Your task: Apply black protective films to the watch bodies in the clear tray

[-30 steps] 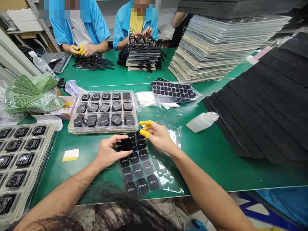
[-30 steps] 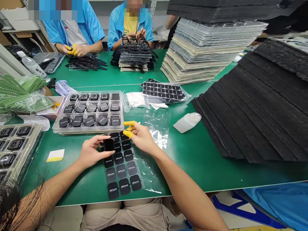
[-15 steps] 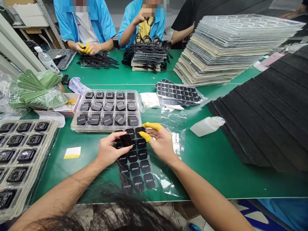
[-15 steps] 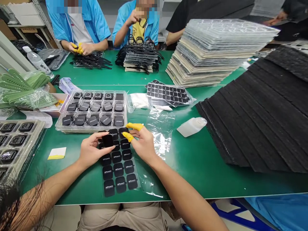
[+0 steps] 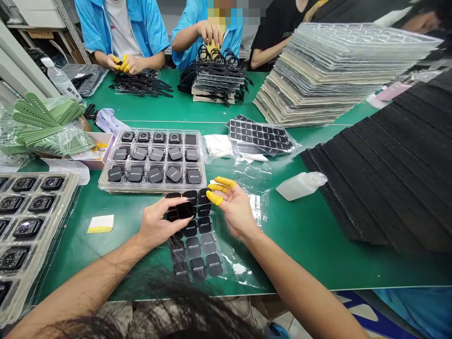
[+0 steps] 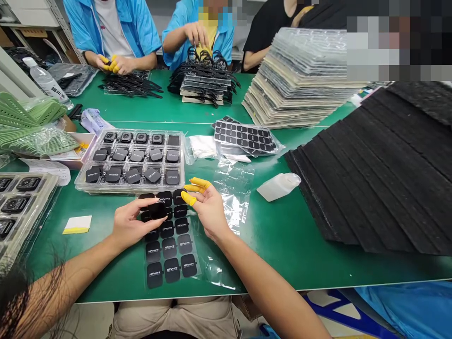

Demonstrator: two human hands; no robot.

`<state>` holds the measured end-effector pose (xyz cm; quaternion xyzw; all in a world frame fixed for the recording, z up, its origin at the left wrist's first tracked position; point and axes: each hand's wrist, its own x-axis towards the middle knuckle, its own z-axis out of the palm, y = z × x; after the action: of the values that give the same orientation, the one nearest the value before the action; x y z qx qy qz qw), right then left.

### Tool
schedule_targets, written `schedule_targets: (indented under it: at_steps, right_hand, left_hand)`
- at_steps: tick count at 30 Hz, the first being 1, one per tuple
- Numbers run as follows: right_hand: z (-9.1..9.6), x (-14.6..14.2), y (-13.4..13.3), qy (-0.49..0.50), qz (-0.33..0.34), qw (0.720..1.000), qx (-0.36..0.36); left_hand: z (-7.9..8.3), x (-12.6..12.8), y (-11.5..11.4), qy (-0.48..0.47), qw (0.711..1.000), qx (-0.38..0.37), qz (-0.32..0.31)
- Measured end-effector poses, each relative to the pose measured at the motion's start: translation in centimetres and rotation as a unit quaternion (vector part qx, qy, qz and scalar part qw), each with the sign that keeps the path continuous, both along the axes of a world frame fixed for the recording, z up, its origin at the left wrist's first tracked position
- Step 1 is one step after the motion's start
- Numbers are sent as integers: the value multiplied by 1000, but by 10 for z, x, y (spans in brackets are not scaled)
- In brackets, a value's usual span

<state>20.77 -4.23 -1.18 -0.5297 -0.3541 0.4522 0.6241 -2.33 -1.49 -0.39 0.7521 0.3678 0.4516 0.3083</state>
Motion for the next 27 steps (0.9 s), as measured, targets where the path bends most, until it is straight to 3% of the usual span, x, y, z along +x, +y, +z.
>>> schedule_targets:
  at_steps: [4, 13, 19, 23, 25, 27]
  right_hand:
    - [-2, 1, 2, -6, 6, 1000, -10]
    - [-5, -9, -2, -164, -66, 983, 50]
    - [-1, -6, 2, -296, -78, 941, 145]
    - [7, 13, 10, -363, -42, 908, 206]
    - [17, 26, 10, -342, 5, 919, 198]
    - [30, 36, 5, -260, 36, 950, 169]
  left_hand:
    - [2, 0, -1, 11, 1000, 4, 2]
    - [6, 6, -6, -47, 992, -112, 29]
    - [18, 13, -2, -168, 941, -293, 15]
    - [20, 13, 2, -199, 915, -351, 31]
    - [20, 12, 3, -196, 916, -348, 27]
    - [18, 12, 2, -173, 927, -334, 9]
